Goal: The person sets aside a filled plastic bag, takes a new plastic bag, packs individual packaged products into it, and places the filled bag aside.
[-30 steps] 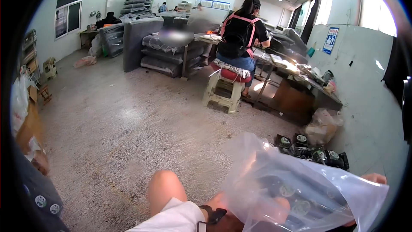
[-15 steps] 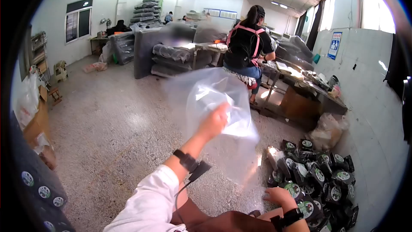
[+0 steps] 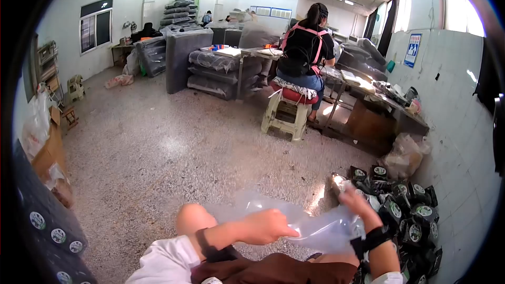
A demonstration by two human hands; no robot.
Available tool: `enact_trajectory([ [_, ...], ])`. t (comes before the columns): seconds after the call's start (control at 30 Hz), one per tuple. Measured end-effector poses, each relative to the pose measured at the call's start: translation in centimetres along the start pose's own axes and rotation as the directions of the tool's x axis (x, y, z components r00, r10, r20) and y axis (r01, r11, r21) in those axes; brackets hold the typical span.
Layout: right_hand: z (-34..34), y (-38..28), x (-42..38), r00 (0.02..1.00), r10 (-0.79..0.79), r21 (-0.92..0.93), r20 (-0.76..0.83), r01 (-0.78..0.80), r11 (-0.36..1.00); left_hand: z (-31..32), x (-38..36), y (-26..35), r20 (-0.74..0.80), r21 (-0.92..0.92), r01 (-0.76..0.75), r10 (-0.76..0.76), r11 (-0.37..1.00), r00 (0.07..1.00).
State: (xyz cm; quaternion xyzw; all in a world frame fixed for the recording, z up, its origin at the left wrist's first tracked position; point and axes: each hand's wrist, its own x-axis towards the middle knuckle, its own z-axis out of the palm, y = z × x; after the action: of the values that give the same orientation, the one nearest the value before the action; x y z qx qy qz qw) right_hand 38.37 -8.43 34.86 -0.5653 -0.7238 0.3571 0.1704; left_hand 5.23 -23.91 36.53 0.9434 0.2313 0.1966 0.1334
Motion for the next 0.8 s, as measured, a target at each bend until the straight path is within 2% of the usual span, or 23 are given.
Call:
enact_trajectory([
  [0.07,3.8,6.0,-0.1,0.996,-0.091,-0.164,0.004,0.091,0.982,-2.1,-2.3,-0.4,-0.107,-0.116,0.099,-0.112,0.988,0.988],
  [0.1,4.9,6.4,-1.1,0.989,-0.126,-0.166,-0.075,0.112,0.980,-2.9,-3.3,-0.9,-0.114,-0.115,0.099,-0.112,0.988,0.987],
  [0.13,5.7,7.7,-1.5,0.981,-0.141,-0.179,-0.133,0.116,0.977,-3.7,-4.3,-1.4,-0.173,-0.226,0.091,-0.132,0.970,0.976],
  [0.17,6.1,10.5,-1.4,0.997,0.034,-0.051,0.066,-0.031,0.998,-4.1,-5.2,-1.6,-0.225,-0.336,0.078,-0.161,0.939,0.961],
  [0.2,6.3,12.6,-1.0,0.944,0.177,0.049,0.279,-0.198,0.979,-4.5,-6.0,-1.8,-0.217,-0.336,0.085,-0.165,0.938,0.962],
  [0.27,6.5,8.3,-5.7,0.855,0.081,0.412,0.513,-0.328,0.850,-5.4,-6.8,-2.3,-0.332,-0.331,0.098,-0.213,0.938,0.919],
  [0.33,6.3,4.5,-9.2,0.812,0.181,0.616,0.555,-0.548,0.567,-5.9,-7.6,-2.5,-0.344,-0.390,0.080,-0.225,0.917,0.912],
  [0.37,7.2,4.7,-8.5,0.798,0.183,0.486,0.574,-0.512,0.708,-6.0,-7.8,-2.6,-0.349,-0.446,0.070,-0.246,0.892,0.904],
  [0.47,6.9,5.2,-10.3,0.811,0.190,0.470,0.553,-0.492,0.733,-5.9,-8.2,-2.9,-0.413,-0.428,0.019,-0.214,0.904,0.885],
  [0.6,8.9,5.1,-12.1,0.861,0.166,0.532,0.481,-0.436,0.726,-7.0,-8.3,-1.8,-0.480,-0.416,-0.045,-0.177,0.908,0.859],
  [0.67,10.8,4.4,-12.5,0.891,0.136,0.571,0.434,-0.389,0.723,-7.6,-8.1,-0.9,-0.554,-0.354,-0.079,-0.141,0.932,0.821],
  [0.8,13.6,2.7,-13.2,0.925,0.075,0.617,0.371,-0.307,0.725,-8.3,-8.2,0.5,-0.543,-0.355,-0.106,-0.112,0.929,0.832],
])
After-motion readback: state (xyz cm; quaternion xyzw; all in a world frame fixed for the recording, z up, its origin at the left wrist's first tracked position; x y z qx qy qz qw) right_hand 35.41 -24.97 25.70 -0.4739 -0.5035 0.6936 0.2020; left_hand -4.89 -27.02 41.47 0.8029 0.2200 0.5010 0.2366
